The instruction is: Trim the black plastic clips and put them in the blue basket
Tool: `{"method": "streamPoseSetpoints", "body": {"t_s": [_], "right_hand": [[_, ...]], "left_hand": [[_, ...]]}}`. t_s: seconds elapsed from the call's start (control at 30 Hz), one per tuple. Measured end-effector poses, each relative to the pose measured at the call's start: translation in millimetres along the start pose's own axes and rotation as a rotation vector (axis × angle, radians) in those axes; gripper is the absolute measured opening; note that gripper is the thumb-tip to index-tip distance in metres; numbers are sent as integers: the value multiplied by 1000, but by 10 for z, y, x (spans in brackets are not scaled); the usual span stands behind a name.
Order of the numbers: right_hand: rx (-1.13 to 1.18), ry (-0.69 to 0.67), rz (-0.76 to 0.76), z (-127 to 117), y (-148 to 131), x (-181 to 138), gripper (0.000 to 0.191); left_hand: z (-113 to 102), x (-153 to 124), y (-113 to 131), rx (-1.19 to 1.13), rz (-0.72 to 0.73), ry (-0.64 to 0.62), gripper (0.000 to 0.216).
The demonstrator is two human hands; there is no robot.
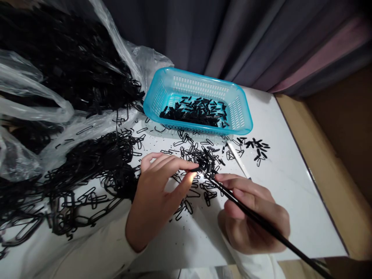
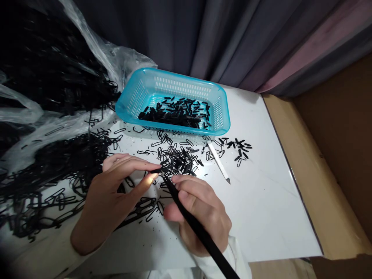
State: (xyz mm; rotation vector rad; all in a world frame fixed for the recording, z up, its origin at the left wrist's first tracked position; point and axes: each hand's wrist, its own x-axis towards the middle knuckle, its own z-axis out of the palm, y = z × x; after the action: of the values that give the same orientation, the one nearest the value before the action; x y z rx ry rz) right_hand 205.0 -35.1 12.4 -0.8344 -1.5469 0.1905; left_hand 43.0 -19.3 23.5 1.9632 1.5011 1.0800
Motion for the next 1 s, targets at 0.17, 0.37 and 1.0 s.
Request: {"method": "streamPoseSetpoints", "body": {"t_s": [0.17,0.37,1.0], "right_hand": [[-24,-17,32,-6,-11,6,23],[-16,2,-6,27,21,0,22],[71,23,16,73,36,-4,25]], "left_hand": [[8,-2,-3,4,0,5,8],[13,5,-7,7,-7,4,8],[27,-7,-23,20,-36,-6,6]]}}
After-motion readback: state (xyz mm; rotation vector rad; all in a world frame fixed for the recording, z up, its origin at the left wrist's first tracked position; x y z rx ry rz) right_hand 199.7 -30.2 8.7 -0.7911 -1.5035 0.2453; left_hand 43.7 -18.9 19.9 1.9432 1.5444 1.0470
